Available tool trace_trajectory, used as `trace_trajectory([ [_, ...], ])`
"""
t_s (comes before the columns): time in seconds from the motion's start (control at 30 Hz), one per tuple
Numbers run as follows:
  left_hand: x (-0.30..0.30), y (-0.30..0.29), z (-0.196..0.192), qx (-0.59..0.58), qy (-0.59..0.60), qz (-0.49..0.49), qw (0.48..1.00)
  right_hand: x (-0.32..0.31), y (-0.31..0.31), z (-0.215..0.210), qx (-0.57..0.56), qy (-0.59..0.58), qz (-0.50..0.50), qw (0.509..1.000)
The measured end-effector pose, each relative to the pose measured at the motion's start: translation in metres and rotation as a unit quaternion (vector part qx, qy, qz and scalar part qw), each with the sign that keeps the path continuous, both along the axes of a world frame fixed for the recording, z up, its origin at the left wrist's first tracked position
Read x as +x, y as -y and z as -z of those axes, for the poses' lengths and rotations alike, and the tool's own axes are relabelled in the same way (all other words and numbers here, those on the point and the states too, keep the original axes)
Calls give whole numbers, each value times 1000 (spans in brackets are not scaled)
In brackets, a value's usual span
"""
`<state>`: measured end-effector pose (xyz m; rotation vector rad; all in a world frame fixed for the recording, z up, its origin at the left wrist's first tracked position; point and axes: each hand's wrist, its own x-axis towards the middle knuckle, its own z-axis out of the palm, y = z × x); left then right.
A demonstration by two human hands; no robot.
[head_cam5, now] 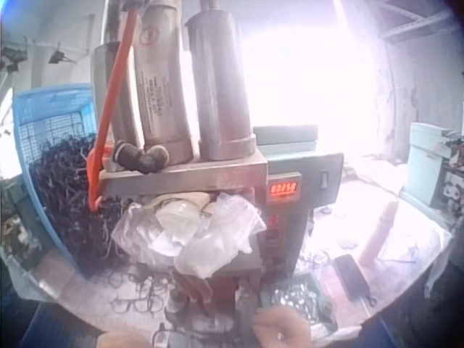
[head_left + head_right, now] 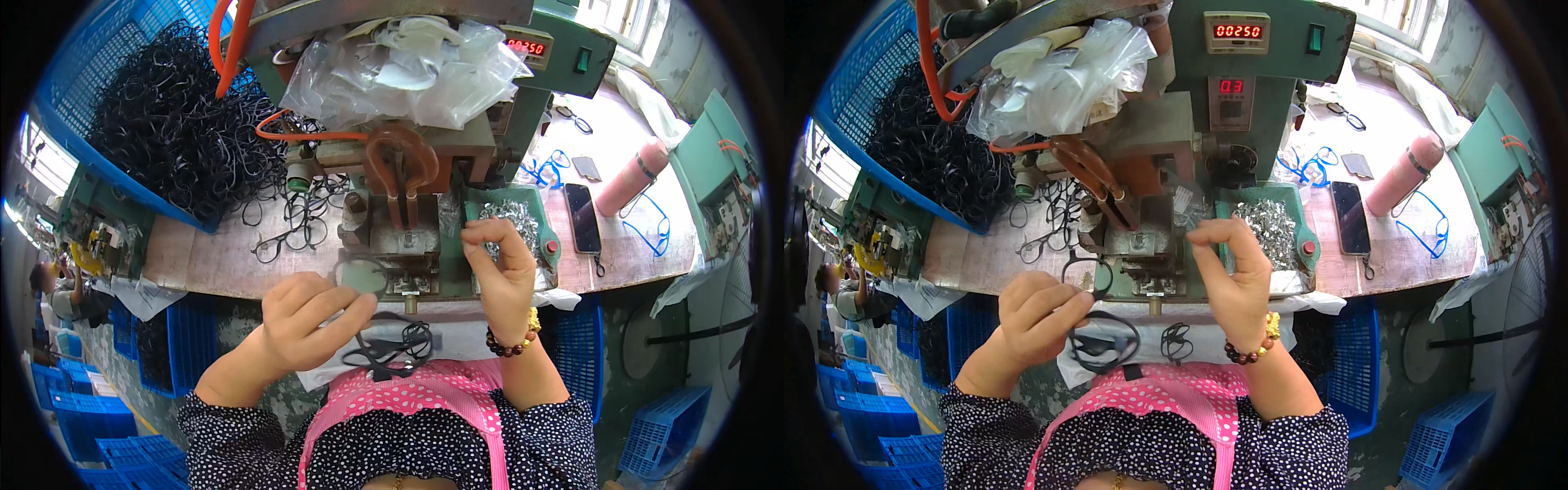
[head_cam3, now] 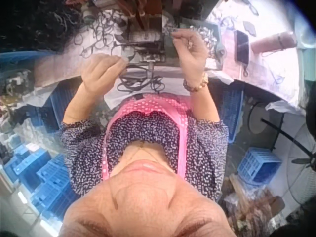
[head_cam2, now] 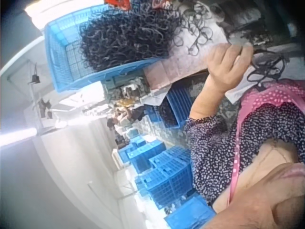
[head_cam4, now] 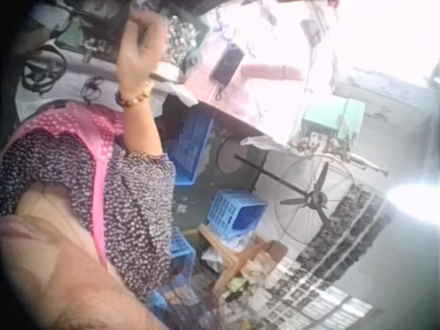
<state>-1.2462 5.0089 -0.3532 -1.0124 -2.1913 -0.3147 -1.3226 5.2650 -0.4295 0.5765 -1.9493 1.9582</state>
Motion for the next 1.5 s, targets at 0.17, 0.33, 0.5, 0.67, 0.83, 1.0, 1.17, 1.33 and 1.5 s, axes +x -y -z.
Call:
trace_trajectory([
  [0.17,-3,6,-2,190,119,20,974,-3,33,1,-13,8,-8,1000],
  [0.33,-26,10,3,409,170,3,896,-5,58,-2,-65,41,-44,996],
  [0.5,-51,15,7,484,184,38,855,-4,63,-4,-101,77,-70,989],
  [0.67,-53,16,6,497,194,54,844,-5,65,-4,-128,84,-83,985],
  [0.83,-53,15,6,521,212,55,825,0,63,-7,-135,106,-85,981],
  [1.0,-46,9,1,522,218,36,824,-1,67,-9,-167,107,-93,976],
  [1.17,-21,-11,5,489,262,79,828,-5,57,-4,-86,58,-85,991],
  [1.33,-30,-31,19,410,301,45,860,-12,23,4,-111,60,-23,992],
  [1.5,-43,-42,24,360,297,15,884,-14,-1,8,-118,78,7,990],
])
